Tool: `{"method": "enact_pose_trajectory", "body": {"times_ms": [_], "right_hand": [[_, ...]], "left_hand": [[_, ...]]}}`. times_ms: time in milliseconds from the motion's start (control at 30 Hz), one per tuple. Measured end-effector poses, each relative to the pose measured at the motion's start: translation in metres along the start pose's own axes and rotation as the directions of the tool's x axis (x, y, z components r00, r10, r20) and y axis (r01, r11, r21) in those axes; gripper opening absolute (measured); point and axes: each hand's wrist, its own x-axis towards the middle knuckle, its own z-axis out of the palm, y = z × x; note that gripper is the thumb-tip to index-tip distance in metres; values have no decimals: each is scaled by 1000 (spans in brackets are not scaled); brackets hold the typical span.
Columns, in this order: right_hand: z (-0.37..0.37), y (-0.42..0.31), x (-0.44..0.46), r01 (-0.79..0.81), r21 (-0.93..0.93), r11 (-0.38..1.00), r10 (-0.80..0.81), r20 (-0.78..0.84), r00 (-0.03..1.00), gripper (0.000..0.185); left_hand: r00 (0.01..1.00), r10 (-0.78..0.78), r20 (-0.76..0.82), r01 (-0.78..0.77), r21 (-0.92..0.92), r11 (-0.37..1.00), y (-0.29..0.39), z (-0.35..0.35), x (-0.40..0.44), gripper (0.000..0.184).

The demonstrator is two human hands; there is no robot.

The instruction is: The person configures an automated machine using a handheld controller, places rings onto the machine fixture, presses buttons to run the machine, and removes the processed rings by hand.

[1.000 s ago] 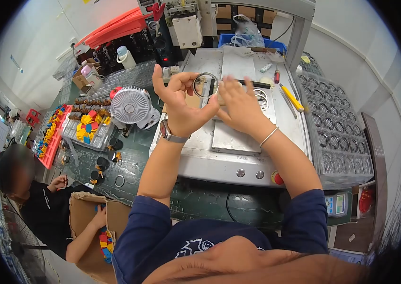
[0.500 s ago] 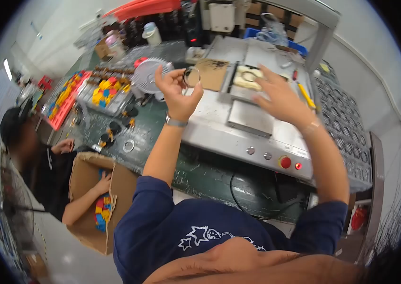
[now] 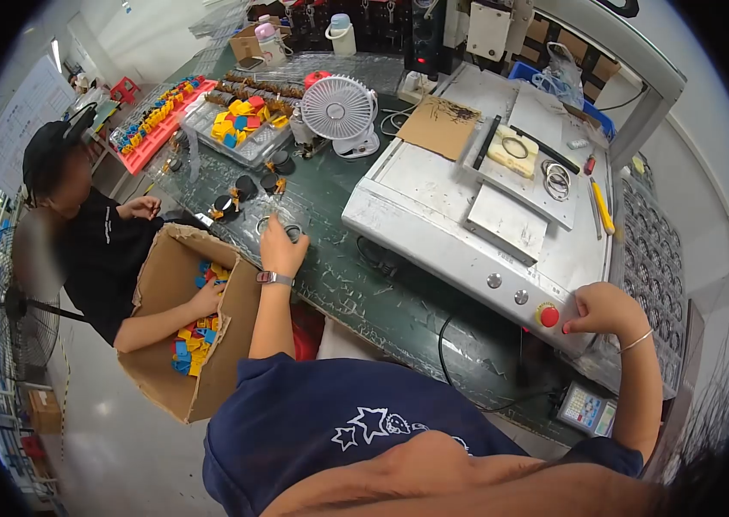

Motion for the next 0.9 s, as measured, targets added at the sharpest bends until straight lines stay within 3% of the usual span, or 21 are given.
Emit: {"method": "enact_pose_trajectory", "body": {"times_ms": [67, 200, 333, 433, 500, 533, 567, 600, 633, 667, 700, 767, 900], "right_hand": [[0, 2, 1, 23, -9, 1000, -23, -9, 1000, 45], [0, 3, -1, 3, -7, 1000, -3, 13, 1000, 42], [1, 1, -1, -4, -63, 998, 7, 42, 999, 40], [-3, -6, -4, -26, -57, 998, 28, 30, 999, 40], [-2, -4, -6, -36, -41, 999, 37, 22, 999, 39], [2, -1, -3, -4, -44, 999, 4, -8, 1000, 39], [5, 1, -2, 30, -48, 998, -32, -37, 999, 38], [4, 0, -3, 26, -46, 999, -28, -38, 999, 38], [3, -3, -3, 7, -52, 999, -8, -20, 1000, 38], [2, -4, -2, -12, -61, 998, 12, -2, 1000, 38], [2, -4, -3, -12, -62, 998, 12, -1, 1000, 38], [4, -3, -3, 1, -28, 1000, -2, -36, 999, 38], [10, -1, -5, 11, -27, 1000, -13, -94, 996, 38]], "left_hand": [[997, -43, 56, 41, 44, 998, 2, -7, 2, 69], [997, 48, -56, -36, 196, 980, -11, 7, 5, 61], [973, 111, -202, -96, 81, 992, 26, 4, 7, 56], [912, 252, -324, -346, -278, 896, 94, -34, 3, 44], [910, 344, -231, -415, -521, 746, 146, -76, -11, 40], [847, 500, -182, -488, -638, 595, 157, -91, -20, 39], [750, 643, -153, -516, -743, 425, 167, -104, -27, 38], [536, 811, -234, -498, -863, 80, 184, -116, -29, 39], [283, 906, -313, -378, -905, -195, 202, -124, -27, 38], [199, 873, -445, -193, -891, -410, 215, -122, -37, 37], [174, 833, -526, -66, -850, -523, 227, -125, -46, 34], [226, 790, -569, 139, -784, -605, 239, -129, -57, 35], [218, 797, -564, 247, -758, -604, 245, -122, -61, 39]]}}
